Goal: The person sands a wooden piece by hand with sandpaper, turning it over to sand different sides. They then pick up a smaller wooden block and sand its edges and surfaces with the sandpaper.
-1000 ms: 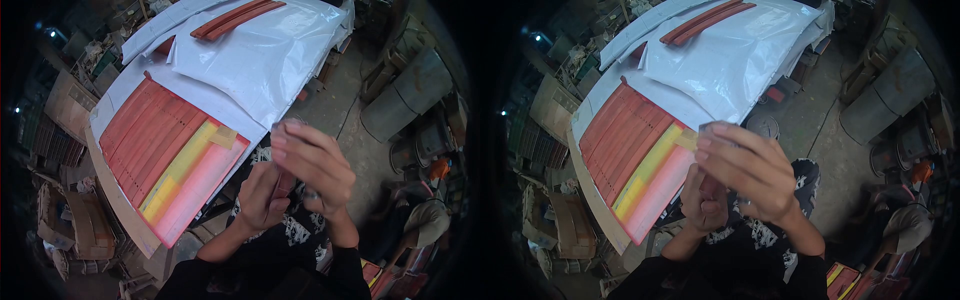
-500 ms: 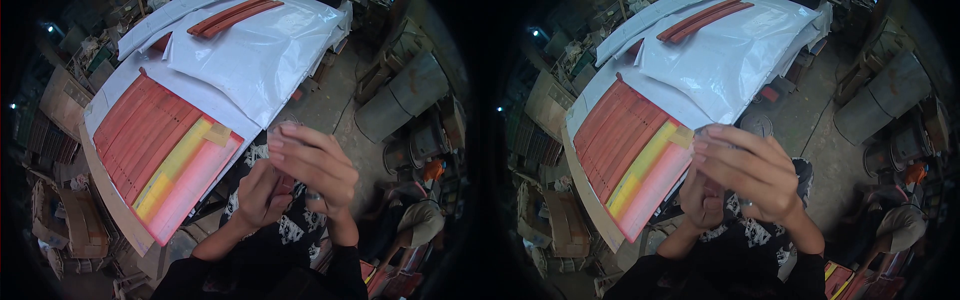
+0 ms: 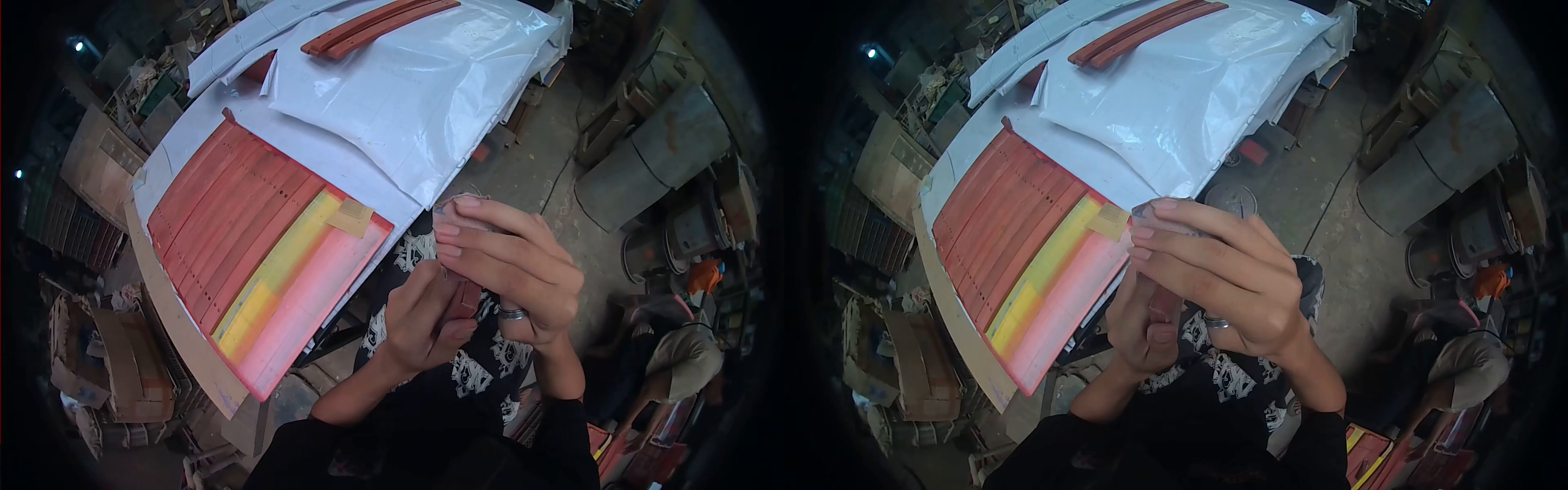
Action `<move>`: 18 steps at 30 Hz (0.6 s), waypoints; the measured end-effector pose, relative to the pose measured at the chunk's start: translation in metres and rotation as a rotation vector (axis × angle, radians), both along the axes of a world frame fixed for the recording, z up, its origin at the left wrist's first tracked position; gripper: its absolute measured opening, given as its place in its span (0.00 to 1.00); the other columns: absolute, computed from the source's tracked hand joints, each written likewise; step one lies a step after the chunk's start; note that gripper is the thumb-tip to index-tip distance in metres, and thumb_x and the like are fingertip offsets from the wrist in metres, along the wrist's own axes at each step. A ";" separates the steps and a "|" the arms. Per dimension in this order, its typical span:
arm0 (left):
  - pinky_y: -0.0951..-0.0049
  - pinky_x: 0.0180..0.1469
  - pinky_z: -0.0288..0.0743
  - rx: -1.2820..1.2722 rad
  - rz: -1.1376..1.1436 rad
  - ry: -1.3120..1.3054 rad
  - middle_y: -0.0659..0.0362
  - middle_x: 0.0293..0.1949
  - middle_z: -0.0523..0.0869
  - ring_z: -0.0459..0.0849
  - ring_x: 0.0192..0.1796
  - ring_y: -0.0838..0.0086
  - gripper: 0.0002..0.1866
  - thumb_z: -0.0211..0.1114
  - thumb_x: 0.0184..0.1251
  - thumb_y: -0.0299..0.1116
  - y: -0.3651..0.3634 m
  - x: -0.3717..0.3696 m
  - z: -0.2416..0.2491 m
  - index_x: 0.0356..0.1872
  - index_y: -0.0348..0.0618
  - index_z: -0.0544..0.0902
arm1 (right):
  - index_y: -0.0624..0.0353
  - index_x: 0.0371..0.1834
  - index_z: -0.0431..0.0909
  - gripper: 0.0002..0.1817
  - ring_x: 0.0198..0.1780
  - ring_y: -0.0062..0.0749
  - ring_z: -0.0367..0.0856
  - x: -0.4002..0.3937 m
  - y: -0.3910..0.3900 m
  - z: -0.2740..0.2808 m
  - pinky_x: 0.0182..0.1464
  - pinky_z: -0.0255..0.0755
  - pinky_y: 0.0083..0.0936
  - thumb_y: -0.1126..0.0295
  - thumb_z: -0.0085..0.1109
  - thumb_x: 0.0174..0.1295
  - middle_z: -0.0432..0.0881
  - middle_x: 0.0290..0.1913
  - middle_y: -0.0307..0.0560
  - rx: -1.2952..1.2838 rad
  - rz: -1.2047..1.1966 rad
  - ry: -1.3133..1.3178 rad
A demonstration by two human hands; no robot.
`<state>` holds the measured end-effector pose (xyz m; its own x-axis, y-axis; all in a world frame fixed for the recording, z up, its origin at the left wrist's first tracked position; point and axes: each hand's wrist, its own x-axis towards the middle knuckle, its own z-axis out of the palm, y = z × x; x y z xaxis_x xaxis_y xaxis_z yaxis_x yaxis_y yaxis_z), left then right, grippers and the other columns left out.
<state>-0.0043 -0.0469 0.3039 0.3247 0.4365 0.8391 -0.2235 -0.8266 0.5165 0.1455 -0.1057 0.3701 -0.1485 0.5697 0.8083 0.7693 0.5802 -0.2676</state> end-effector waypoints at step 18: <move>0.68 0.26 0.73 -0.023 -0.019 -0.069 0.49 0.30 0.82 0.81 0.26 0.65 0.32 0.56 0.81 0.49 0.004 -0.008 -0.008 0.57 0.18 0.79 | 0.66 0.51 0.87 0.24 0.59 0.50 0.85 -0.006 0.010 -0.010 0.45 0.79 0.31 0.69 0.58 0.49 0.88 0.54 0.53 0.074 -0.099 0.026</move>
